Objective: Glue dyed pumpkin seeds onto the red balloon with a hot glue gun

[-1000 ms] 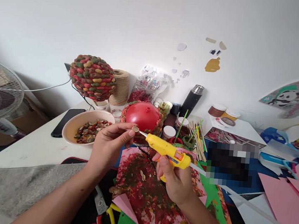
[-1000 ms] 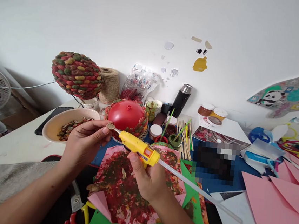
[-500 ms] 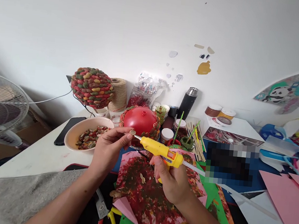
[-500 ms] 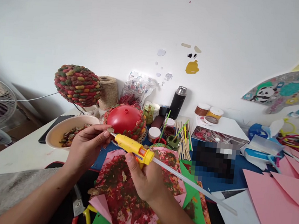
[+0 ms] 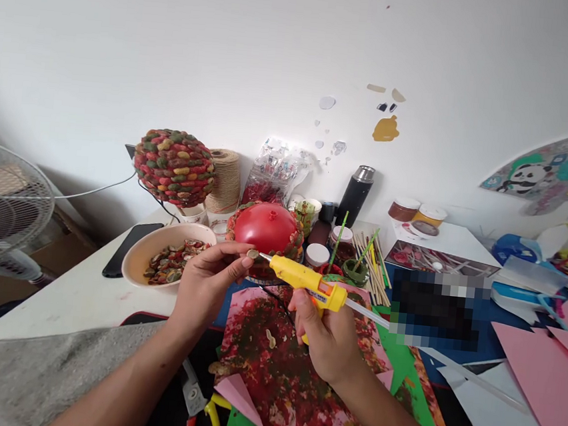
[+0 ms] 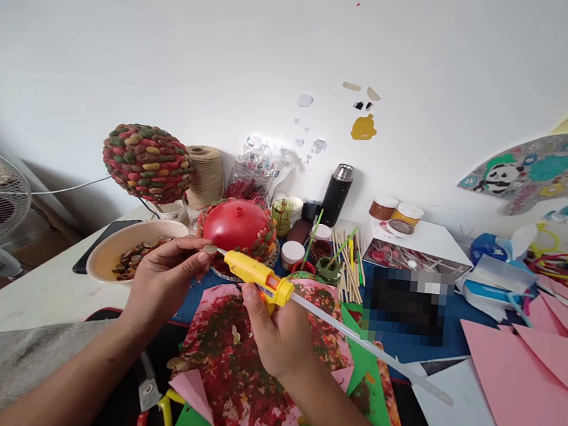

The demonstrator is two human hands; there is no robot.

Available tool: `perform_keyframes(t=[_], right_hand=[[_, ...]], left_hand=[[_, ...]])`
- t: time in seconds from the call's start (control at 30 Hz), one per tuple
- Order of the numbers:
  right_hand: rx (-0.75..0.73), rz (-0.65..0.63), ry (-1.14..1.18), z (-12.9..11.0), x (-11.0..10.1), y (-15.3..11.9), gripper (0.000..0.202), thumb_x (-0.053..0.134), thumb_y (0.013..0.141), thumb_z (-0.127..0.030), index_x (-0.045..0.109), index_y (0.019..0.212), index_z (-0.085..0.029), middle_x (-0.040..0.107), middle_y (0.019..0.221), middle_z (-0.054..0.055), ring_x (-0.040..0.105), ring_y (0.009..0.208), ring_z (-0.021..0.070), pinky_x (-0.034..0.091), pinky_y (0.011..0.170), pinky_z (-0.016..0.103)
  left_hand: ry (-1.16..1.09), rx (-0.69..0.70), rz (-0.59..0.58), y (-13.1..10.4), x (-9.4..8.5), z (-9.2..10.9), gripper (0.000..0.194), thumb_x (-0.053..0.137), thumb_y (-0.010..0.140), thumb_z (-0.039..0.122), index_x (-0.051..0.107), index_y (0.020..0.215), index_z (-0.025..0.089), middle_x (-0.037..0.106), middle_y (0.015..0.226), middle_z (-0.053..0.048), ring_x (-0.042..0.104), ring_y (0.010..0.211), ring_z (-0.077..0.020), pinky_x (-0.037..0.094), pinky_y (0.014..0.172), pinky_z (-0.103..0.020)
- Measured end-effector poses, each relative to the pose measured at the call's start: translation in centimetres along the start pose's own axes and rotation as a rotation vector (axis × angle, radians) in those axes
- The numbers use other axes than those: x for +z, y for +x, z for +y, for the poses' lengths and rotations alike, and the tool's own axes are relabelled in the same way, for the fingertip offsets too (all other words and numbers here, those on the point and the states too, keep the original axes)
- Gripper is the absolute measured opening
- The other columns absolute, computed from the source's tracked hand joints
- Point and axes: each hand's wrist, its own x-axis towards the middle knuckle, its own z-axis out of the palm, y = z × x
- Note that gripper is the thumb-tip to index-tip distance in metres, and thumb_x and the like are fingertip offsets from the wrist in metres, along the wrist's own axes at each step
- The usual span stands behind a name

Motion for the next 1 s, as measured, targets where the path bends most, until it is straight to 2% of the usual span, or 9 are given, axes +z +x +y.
perform_keyframes(t=[0.2,0.5,1.0], right_hand=[[0.023,0.005,-0.018,-0.05,-0.04,-0.02,0.065,0.052,0.109,-0.082,0.063,0.078,-0.026,0.051,0.050,-0.003,0.056,0.051,0.0197,0.044,0.050,0.030],[0.036,0.001,-0.065,0.02,0.01,-0.05,0.070,0.046,0.109,-0.086,0.060,0.075,-0.026,0.052,0.050,-0.003,0.052,0.047,0.0167,0.042,0.048,0.029],[0.028,0.002,-0.100,-0.05,-0.02,-0.09,0.069,0.047,0.110,-0.084,0.060,0.075,-0.026,0.053,0.050,-0.003,0.053,0.048,0.0173,0.042,0.049,0.029]], left_hand=[[0.043,0.041,-0.027,-0.01,0.10,0.15,0.034,0.108,0.069,0.045,0.093,0.089,0.023,0.083,0.084,-0.006,0.061,0.061,-0.0114,0.053,0.057,-0.022],[0.076,0.044,-0.028,-0.16,0.32,0.40,0.034,0.107,0.069,0.046,0.092,0.088,0.022,0.082,0.087,-0.006,0.063,0.062,-0.0124,0.055,0.057,-0.024],[0.087,0.051,-0.020,-0.11,0.12,0.29,0.033,0.107,0.068,0.044,0.092,0.088,0.022,0.084,0.089,-0.007,0.062,0.061,-0.0121,0.054,0.056,-0.023]])
